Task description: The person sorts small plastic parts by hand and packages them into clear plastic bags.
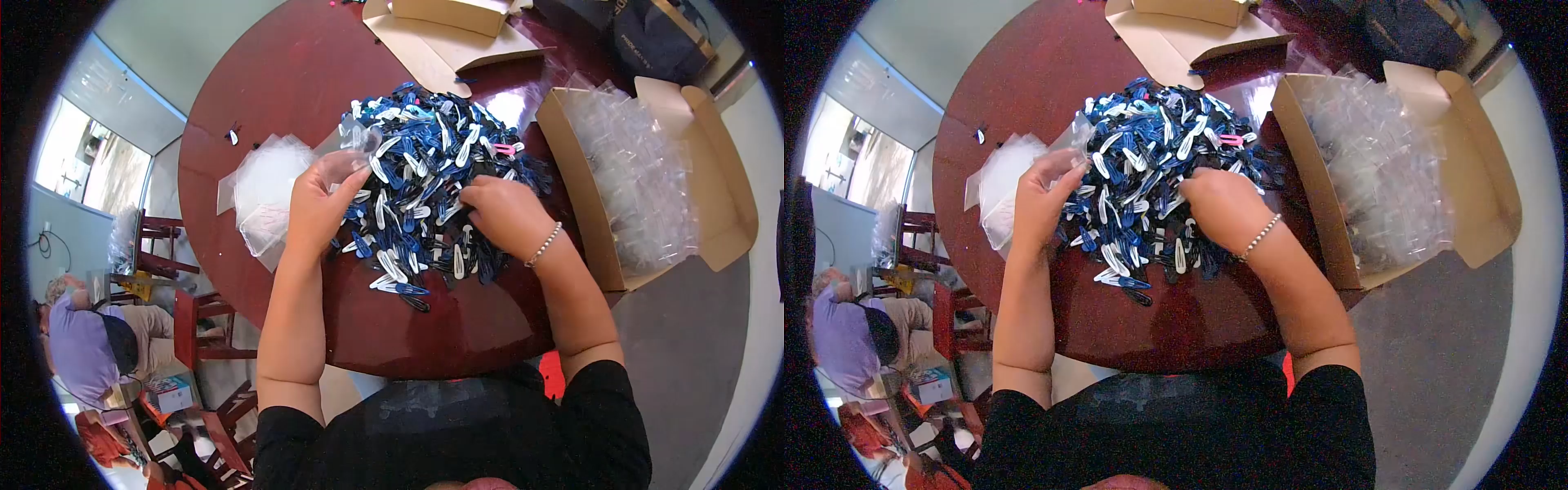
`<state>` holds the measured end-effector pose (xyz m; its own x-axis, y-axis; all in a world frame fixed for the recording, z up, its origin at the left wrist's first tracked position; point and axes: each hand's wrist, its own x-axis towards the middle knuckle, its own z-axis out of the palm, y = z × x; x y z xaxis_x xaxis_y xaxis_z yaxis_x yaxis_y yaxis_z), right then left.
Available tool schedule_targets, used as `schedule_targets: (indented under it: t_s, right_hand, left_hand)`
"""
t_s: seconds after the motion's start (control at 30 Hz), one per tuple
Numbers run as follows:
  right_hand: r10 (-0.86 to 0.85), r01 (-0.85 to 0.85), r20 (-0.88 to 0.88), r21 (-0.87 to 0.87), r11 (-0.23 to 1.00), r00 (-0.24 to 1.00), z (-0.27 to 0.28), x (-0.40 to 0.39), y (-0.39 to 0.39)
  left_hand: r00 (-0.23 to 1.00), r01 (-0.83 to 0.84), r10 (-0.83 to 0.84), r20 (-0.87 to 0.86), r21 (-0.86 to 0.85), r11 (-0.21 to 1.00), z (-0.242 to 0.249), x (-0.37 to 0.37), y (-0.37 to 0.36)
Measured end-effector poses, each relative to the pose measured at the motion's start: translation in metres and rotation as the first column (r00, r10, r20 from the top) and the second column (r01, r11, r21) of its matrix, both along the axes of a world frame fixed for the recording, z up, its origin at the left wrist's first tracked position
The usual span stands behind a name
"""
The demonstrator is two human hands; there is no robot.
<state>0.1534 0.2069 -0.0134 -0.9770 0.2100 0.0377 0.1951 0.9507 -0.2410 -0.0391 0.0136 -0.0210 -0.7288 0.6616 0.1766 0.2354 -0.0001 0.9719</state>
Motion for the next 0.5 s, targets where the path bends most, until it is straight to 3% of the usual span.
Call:
schedule_targets:
  t_s: [0.3, 0.4, 0.43, 0.47, 0.5]
  right_hand:
    - [0.08, -0.086, -0.063, -0.088, 0.992, 0.995, -0.001, -0.004, 0.006]
    - [0.064, -0.092, -0.227, -0.119, 0.989, 0.972, 0.002, -0.001, 0.014]
    - [-0.012, -0.053, -0.248, -0.254, 0.966, 0.969, 0.01, 0.0, 0.014]
    - [-0.086, -0.022, -0.259, -0.385, 0.922, 0.962, 0.015, -0.002, 0.013]
    - [-0.125, -0.034, -0.328, -0.439, 0.898, 0.936, 0.017, -0.003, 0.01]
  left_hand:
    - [0.998, 0.006, -0.005, -0.065, 0.022, 1.0, -0.004, -0.003, 0.001]
    - [0.998, 0.014, -0.012, -0.065, 0.04, 0.999, -0.004, -0.001, 0.002]
    - [0.997, 0.013, -0.009, -0.076, 0.053, 0.999, -0.001, 0.002, 0.003]
    - [0.989, 0.008, -0.018, -0.145, -0.068, 0.998, 0.006, 0.005, -0.001]
    - [0.971, 0.005, -0.014, -0.238, -0.039, 0.999, 0.004, 0.006, 0.001]
